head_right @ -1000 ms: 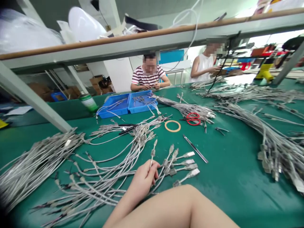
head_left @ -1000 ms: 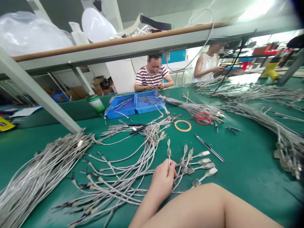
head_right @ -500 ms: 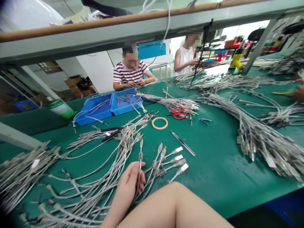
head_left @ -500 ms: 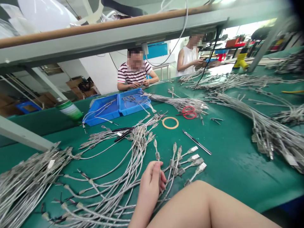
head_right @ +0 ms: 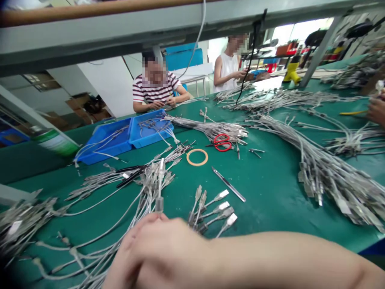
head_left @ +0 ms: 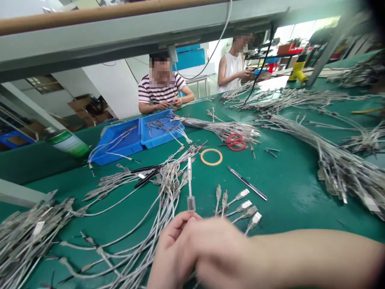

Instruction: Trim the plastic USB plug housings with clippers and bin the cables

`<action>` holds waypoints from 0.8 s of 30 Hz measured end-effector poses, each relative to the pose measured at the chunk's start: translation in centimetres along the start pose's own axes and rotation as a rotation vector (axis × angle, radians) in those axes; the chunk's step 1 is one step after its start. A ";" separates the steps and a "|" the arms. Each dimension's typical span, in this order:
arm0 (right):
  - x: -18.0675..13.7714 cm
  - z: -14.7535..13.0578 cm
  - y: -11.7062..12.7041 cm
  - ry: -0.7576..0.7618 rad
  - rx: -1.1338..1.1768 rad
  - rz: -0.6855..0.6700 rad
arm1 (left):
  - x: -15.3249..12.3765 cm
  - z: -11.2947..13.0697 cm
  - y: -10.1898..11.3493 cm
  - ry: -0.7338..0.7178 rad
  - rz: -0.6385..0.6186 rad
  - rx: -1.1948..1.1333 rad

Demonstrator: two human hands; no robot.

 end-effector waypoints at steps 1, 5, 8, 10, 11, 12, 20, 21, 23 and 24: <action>-0.3 1.8 1.7 -0.086 0.115 0.103 | 0.0 0.3 -0.3 -0.006 -0.015 0.021; -3.8 9.5 5.4 -0.460 0.694 0.546 | 0.5 0.8 -1.4 -0.011 -0.071 0.110; -3.4 10.5 4.9 -0.418 0.879 0.466 | 1.2 0.6 -2.3 0.007 -0.120 0.166; -3.0 10.5 4.4 -0.370 0.936 0.410 | 1.8 0.1 -3.1 0.036 -0.176 0.189; -2.9 10.5 4.2 -0.361 0.954 0.397 | 2.0 -0.3 -3.5 0.056 -0.210 0.184; -3.0 10.6 4.0 -0.359 0.976 0.390 | 2.2 -0.9 -4.0 0.081 -0.248 0.158; -3.6 11.8 2.1 -0.400 1.230 0.410 | 2.4 -3.6 -6.0 0.276 -0.302 -0.169; -3.7 12.0 2.1 -0.409 1.245 0.430 | 2.3 -3.7 -5.9 0.288 -0.279 -0.212; -3.8 12.2 2.0 -0.424 1.267 0.455 | 2.2 -3.9 -5.7 0.297 -0.244 -0.275; -3.8 12.3 1.9 -0.430 1.278 0.466 | 2.1 -4.0 -5.6 0.296 -0.231 -0.294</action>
Point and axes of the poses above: each hand's wrist, its own x-axis towards the middle knuckle, its own y-axis out of the back of the hand, z = x × y, the point moved 10 cm from there along x, towards the middle knuckle, and after that the axes turned 11 degrees about -z, right-handed, at the moved point
